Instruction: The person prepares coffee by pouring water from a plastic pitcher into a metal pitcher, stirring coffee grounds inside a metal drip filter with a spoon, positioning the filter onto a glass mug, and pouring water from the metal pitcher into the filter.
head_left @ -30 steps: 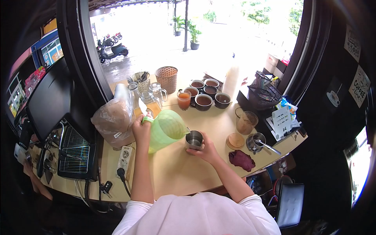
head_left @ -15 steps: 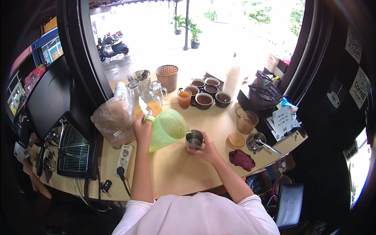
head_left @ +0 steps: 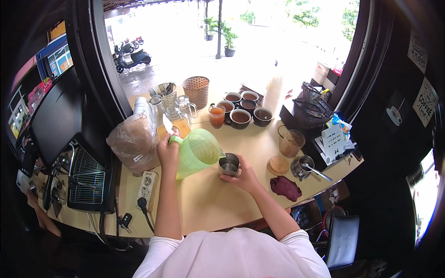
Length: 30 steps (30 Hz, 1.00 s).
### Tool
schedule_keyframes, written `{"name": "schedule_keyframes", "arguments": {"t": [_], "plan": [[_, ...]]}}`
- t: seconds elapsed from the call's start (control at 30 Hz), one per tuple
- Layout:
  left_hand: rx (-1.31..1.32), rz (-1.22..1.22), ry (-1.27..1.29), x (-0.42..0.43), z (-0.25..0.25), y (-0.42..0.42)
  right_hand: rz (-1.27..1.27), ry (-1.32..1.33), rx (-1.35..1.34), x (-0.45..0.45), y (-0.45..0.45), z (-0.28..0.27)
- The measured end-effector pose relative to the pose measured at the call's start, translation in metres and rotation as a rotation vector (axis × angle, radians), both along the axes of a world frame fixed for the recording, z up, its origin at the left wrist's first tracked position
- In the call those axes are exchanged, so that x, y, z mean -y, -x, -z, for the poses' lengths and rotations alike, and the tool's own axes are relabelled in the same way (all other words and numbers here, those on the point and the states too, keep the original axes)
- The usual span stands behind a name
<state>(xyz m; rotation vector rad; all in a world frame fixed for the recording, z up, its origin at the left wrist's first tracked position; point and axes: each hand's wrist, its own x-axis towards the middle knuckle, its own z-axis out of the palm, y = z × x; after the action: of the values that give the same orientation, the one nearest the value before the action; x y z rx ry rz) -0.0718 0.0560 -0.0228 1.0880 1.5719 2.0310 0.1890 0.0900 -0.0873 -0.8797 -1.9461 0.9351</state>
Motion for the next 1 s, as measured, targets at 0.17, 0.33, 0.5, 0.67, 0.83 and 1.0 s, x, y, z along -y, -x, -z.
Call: {"name": "schedule_keyframes", "arguments": {"t": [0.17,0.33,0.5,0.67,0.83,1.0], "plan": [[-0.006,-0.015,-0.025,0.005,-0.011,-0.008,-0.008,-0.029,0.0,-0.004,0.0,0.007],[-0.033,-0.017,-0.035,0.004,-0.007,-0.006,-0.014,-0.029,-0.025,-0.004,0.001,0.008],[0.001,0.005,-0.018,-0.001,0.002,0.001,-0.016,0.013,-0.047,-0.001,0.001,0.002],[0.037,0.007,-0.037,0.003,-0.004,-0.002,-0.03,-0.014,-0.055,-0.001,0.004,0.004],[0.055,0.029,-0.054,0.003,-0.003,-0.001,-0.064,0.035,-0.134,0.004,0.009,-0.007],[0.073,0.034,-0.048,0.005,-0.002,0.001,-0.067,0.025,-0.134,0.007,0.011,-0.023]]}}
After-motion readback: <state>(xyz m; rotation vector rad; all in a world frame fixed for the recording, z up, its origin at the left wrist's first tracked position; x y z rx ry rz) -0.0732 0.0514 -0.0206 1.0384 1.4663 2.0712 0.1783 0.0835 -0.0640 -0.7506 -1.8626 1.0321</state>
